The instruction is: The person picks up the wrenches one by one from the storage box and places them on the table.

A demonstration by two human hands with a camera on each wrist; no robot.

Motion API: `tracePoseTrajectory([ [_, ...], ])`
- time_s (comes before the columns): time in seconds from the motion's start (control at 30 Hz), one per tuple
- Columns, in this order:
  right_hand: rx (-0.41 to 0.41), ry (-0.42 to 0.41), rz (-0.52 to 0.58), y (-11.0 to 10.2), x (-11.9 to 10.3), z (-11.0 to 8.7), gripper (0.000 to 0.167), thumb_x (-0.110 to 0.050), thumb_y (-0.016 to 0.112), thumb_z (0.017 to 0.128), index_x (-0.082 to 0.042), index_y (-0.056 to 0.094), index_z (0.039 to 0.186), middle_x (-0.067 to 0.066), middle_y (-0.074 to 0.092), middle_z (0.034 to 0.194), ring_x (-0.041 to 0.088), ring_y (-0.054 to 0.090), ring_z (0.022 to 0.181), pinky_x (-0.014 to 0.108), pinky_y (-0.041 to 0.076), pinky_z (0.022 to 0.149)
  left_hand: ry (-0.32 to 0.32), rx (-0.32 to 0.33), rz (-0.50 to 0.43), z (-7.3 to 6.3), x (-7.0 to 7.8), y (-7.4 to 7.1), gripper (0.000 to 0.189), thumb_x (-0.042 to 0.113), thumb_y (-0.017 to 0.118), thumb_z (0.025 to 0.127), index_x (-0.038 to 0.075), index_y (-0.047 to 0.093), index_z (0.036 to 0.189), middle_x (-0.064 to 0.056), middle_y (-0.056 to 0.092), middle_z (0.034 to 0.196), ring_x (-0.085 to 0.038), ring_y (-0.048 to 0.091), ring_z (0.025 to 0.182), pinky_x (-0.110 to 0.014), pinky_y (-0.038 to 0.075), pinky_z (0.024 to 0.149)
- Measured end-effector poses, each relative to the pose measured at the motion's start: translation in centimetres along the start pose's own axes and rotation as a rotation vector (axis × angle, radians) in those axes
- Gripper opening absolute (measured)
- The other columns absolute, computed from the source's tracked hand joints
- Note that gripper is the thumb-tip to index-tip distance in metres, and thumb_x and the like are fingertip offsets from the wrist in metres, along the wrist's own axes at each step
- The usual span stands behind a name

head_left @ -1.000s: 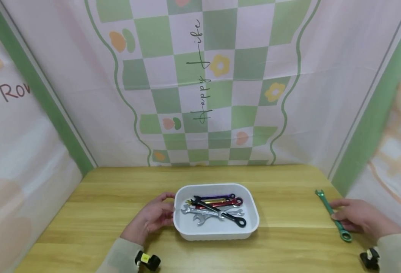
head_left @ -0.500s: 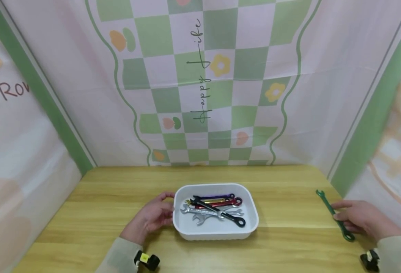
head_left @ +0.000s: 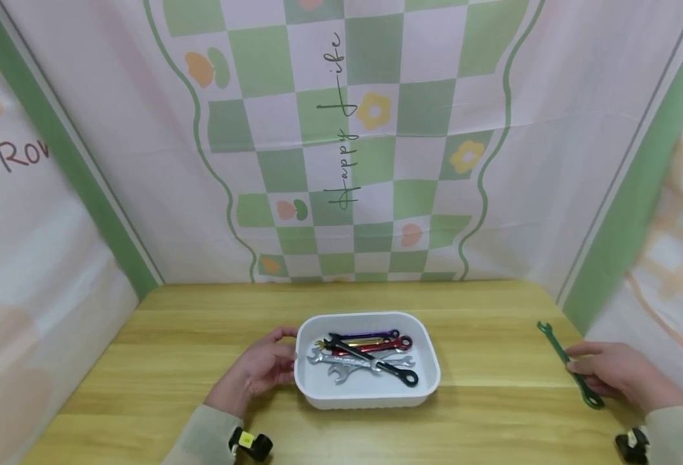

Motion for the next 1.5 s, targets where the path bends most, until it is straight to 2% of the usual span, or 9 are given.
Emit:
tracePoseTrajectory([
  [0.2,-0.046,0.031,0.065,-1.0,0.6,0.1,0.063,-0.021,0.053,0.102,0.023,0.027,0.138,0.007,0.066,0.092,0.020,0.065,0.079,0.038,0.058,0.072,0.004,0.005,-0.002,-0.1,0.0,0.0,0.055,-0.008,0.055,0.082,0.001,0.038,0.134,-0.014,0.061,0.092,-0.018,0.058,0.074,-0.029,0.054,0.063],
  [0.33,-0.032,0.064,0.108,-1.7,0.7,-0.1,0.066,-0.027,0.055,0.102,0.025,0.031,0.135,0.014,0.068,0.098,0.024,0.066,0.086,0.042,0.058,0.077,0.006,0.008,-0.004,0.0,0.0,0.0,0.055,-0.008,0.055,0.082,0.001,0.038,0.134,-0.014,0.061,0.092,-0.018,0.059,0.074,-0.030,0.055,0.063],
  [0.53,-0.077,-0.006,0.236,-2.5,0.8,-0.9,0.041,-0.017,0.053,0.103,0.020,0.052,0.121,0.011,0.068,0.105,0.024,0.068,0.090,0.043,0.058,0.081,0.003,0.008,0.007,0.0,0.0,0.0,0.057,-0.008,0.056,0.081,0.001,0.037,0.134,-0.014,0.061,0.092,-0.018,0.059,0.074,-0.029,0.054,0.063],
  [0.67,-0.142,0.003,0.378,-2.9,0.8,-1.1,0.038,-0.020,0.050,0.105,0.014,0.051,0.123,0.008,0.067,0.107,0.028,0.068,0.095,0.047,0.055,0.087,0.002,0.008,0.011,0.0,0.0,0.0,0.058,-0.008,0.056,0.081,0.000,0.036,0.136,-0.014,0.061,0.092,-0.018,0.059,0.074,-0.029,0.054,0.063],
  [0.8,-0.344,-0.003,0.636,-2.6,0.4,-1.2,0.028,-0.020,0.042,0.108,0.000,0.059,0.118,0.006,0.067,0.110,0.029,0.066,0.102,0.052,0.049,0.095,-0.004,0.011,0.008,-0.1,0.0,0.0,0.059,-0.008,0.056,0.081,0.000,0.036,0.137,-0.014,0.061,0.093,-0.018,0.059,0.073,-0.029,0.054,0.063],
  [0.9,-0.552,-0.021,0.820,-1.9,-0.4,-1.5,0.036,-0.017,0.033,0.109,-0.014,0.069,0.112,0.006,0.067,0.115,0.031,0.064,0.109,0.053,0.044,0.101,-0.007,0.014,0.005,-0.2,0.0,0.0,0.059,-0.008,0.056,0.082,0.001,0.036,0.137,-0.014,0.061,0.093,-0.017,0.058,0.072,-0.029,0.053,0.063],
  [1.1,-0.754,-0.090,0.922,-0.2,-2.4,-1.7,0.044,-0.014,0.028,0.110,-0.012,0.070,0.118,0.008,0.066,0.122,0.032,0.061,0.115,0.047,0.042,0.104,-0.006,0.017,0.008,-0.1,0.0,0.0,0.058,-0.008,0.056,0.082,0.001,0.037,0.136,-0.014,0.060,0.093,-0.017,0.058,0.072,-0.029,0.053,0.063],
  [1.2,-0.776,-0.113,0.938,0.7,-3.3,-1.6,0.042,-0.011,0.028,0.109,-0.010,0.069,0.119,0.009,0.065,0.123,0.032,0.061,0.116,0.046,0.041,0.105,-0.005,0.017,0.009,-0.1,0.0,0.0,0.057,-0.008,0.056,0.082,0.002,0.038,0.135,-0.014,0.060,0.093,-0.018,0.058,0.073,-0.029,0.053,0.064],
  [1.5,-0.711,-0.108,0.944,3.1,-6.0,-1.0,0.036,-0.010,0.034,0.108,-0.012,0.069,0.117,0.011,0.067,0.122,0.038,0.060,0.115,0.053,0.038,0.105,-0.003,0.017,0.001,0.0,-0.1,0.0,0.056,-0.008,0.056,0.082,0.002,0.039,0.134,-0.014,0.061,0.092,-0.018,0.059,0.073,-0.029,0.054,0.062],
])
Point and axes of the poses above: each hand's wrist, its own z-axis towards the middle knuckle, its own y-axis out of the palm, x = y × z, the point moved 3 cm from there along z, towards the middle knuckle
